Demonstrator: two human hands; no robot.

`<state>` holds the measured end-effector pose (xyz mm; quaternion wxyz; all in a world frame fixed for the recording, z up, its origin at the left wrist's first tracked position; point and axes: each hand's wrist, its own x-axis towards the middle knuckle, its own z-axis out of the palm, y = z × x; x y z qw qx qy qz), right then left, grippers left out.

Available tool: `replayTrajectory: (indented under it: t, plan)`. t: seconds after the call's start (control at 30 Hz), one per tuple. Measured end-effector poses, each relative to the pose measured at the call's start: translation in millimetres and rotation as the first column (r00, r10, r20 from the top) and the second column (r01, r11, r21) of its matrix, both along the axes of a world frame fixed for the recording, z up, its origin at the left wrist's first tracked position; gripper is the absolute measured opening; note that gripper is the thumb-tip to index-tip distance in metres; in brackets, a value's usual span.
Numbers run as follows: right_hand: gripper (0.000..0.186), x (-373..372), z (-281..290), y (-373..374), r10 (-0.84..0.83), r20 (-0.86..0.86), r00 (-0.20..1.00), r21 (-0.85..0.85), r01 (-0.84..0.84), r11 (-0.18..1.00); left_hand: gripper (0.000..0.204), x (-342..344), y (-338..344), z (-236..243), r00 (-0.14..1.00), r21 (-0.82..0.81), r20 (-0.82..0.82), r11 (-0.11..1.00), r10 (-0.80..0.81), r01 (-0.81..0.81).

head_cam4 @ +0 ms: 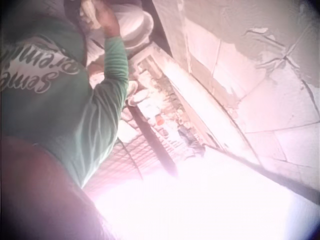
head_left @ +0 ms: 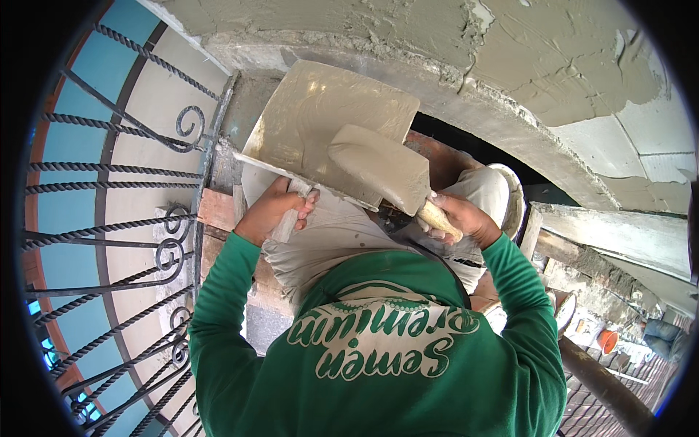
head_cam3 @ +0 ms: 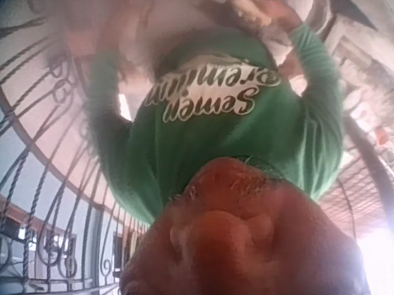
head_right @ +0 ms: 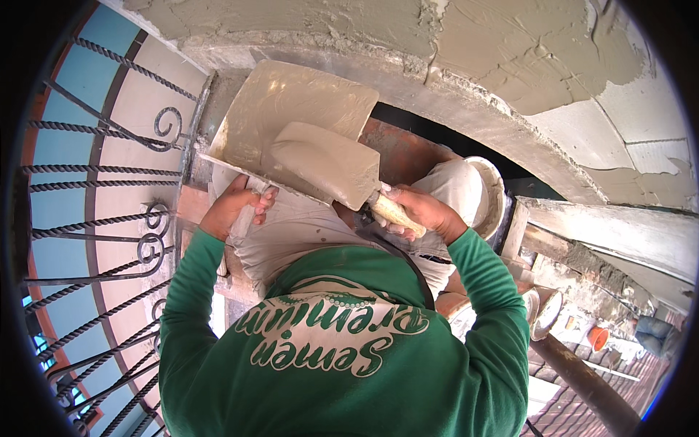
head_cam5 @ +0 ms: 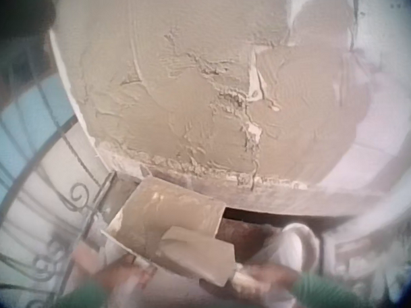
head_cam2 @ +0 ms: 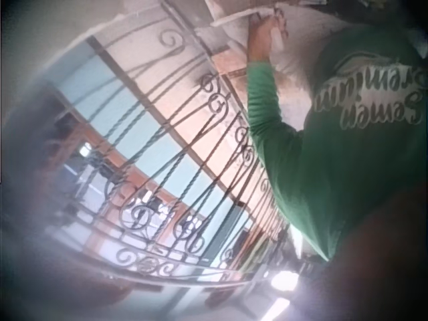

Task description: The person scoops plaster from a bucket onto a hawk and uses a trowel to apply and smooth the plaster onto a curved ceiling or wall surface. The person repeatedly transfers material and spreads it across the surface.

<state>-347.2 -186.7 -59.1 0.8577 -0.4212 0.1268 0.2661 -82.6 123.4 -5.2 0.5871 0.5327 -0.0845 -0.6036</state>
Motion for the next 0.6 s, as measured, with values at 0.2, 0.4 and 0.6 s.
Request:
replayTrajectory:
  t: [0.2, 0.4, 0.6]
  plan:
    - [0.057, -32, 25, -7, -0.414, 0.2, 0.888, 0.212, 0.373, 0.903, 0.054, 8, 26, -35, 0.991, -0.08, 0.051, 0.99, 0.123, -0.119]
    - [0.039, -58, 46, -36, -0.803, 0.463, 0.376, 0.261, 0.808, 0.528, 0.056, 17, 31, -43, 0.971, -0.168, -0.033, 0.957, 0.235, -0.237]
    - [0.02, -68, 41, -98, -0.759, 0.585, -0.285, 0.314, 0.943, -0.112, 0.05, 27, 30, -36, 0.957, -0.143, 0.179, 0.969, 0.228, -0.203]
